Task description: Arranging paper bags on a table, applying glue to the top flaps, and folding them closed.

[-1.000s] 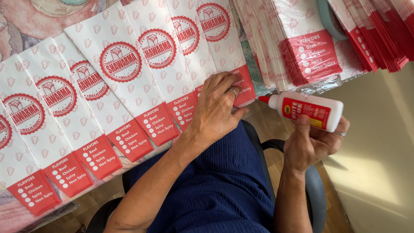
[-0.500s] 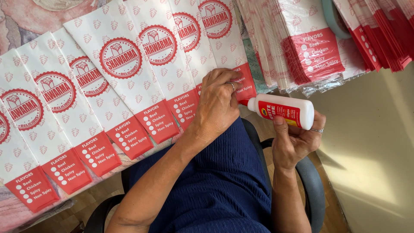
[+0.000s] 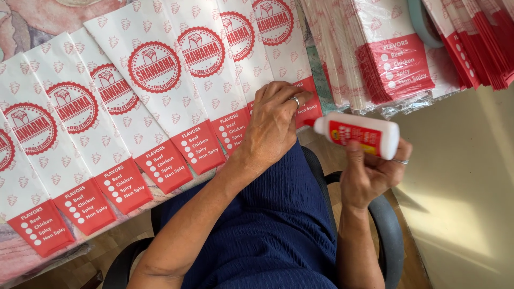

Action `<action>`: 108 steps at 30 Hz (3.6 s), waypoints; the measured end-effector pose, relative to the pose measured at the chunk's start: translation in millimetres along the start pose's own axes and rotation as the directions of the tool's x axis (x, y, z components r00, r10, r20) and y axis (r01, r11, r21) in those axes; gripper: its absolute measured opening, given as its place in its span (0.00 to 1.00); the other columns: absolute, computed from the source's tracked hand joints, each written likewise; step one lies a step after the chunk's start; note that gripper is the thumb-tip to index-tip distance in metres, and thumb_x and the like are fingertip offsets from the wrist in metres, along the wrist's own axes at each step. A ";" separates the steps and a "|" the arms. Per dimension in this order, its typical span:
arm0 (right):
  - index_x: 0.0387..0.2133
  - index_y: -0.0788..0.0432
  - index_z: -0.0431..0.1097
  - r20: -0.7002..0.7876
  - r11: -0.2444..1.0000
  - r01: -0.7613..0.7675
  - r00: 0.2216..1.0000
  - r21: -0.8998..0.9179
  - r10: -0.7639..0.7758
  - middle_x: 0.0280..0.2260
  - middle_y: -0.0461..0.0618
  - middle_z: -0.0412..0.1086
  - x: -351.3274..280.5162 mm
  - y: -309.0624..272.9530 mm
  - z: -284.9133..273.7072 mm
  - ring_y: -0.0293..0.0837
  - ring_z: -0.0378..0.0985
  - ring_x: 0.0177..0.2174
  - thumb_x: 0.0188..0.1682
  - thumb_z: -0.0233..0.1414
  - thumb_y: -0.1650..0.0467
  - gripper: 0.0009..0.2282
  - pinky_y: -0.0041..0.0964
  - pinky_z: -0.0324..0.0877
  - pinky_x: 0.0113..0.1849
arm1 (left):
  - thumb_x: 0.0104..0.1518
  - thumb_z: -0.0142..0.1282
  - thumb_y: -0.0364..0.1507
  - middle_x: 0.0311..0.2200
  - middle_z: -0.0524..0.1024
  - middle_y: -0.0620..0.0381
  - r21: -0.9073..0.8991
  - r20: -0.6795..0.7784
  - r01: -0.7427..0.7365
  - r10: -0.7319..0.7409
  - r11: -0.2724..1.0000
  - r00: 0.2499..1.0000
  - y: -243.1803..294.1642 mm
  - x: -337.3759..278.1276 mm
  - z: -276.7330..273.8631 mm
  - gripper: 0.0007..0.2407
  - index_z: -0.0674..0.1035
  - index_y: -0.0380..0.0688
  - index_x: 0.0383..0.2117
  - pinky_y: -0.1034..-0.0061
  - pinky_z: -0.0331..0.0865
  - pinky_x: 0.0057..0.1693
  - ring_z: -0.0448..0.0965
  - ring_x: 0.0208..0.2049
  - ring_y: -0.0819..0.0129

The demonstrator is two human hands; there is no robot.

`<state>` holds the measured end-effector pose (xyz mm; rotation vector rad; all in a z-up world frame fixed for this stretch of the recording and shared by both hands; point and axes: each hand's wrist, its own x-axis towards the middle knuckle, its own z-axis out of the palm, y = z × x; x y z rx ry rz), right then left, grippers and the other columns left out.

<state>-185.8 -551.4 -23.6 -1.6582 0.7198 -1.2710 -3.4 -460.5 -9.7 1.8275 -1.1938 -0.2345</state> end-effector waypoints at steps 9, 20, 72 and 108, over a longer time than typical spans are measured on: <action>0.54 0.60 0.61 -0.052 0.993 0.034 0.998 0.110 -0.029 0.46 0.59 0.73 9.7 5.3 -26.1 0.54 0.80 0.47 0.58 0.55 0.74 0.13 0.54 0.82 0.49 | 0.56 0.55 0.14 0.38 0.78 0.55 0.019 -0.178 -0.075 0.078 0.997 0.981 9.8 -14.5 -25.1 0.15 0.81 0.45 0.46 0.62 0.65 0.53 0.69 0.45 0.61; 0.50 0.65 0.61 0.025 0.989 0.021 0.999 0.149 -0.025 0.38 0.65 0.74 -11.7 4.3 4.9 0.59 0.81 0.44 0.46 0.64 0.76 0.22 0.59 0.78 0.50 | 0.42 0.72 0.22 0.31 0.81 0.46 0.156 0.042 0.035 -0.042 0.987 0.998 3.4 -42.3 -54.2 0.28 0.76 0.39 0.55 0.59 0.60 0.60 0.76 0.47 0.54; 0.47 0.67 0.63 0.157 0.999 -0.029 0.987 -0.025 0.033 0.34 0.65 0.76 -31.1 -28.2 31.2 0.56 0.80 0.41 0.46 0.64 0.76 0.19 0.53 0.78 0.44 | 0.51 0.54 0.10 0.33 0.82 0.46 0.078 -0.109 0.048 -0.040 0.996 0.993 -8.0 -49.4 -42.8 0.21 0.76 0.36 0.53 0.56 0.59 0.59 0.77 0.44 0.55; 0.49 0.66 0.62 0.260 0.992 0.013 0.964 0.125 -0.046 0.42 0.62 0.74 -56.0 -41.4 49.4 0.53 0.78 0.48 0.46 0.63 0.75 0.20 0.45 0.77 0.48 | 0.37 0.76 0.21 0.46 0.80 0.40 0.230 -0.043 0.012 -0.002 0.973 0.999 -5.0 -109.0 -94.0 0.33 0.72 0.30 0.55 0.58 0.62 0.58 0.74 0.50 0.52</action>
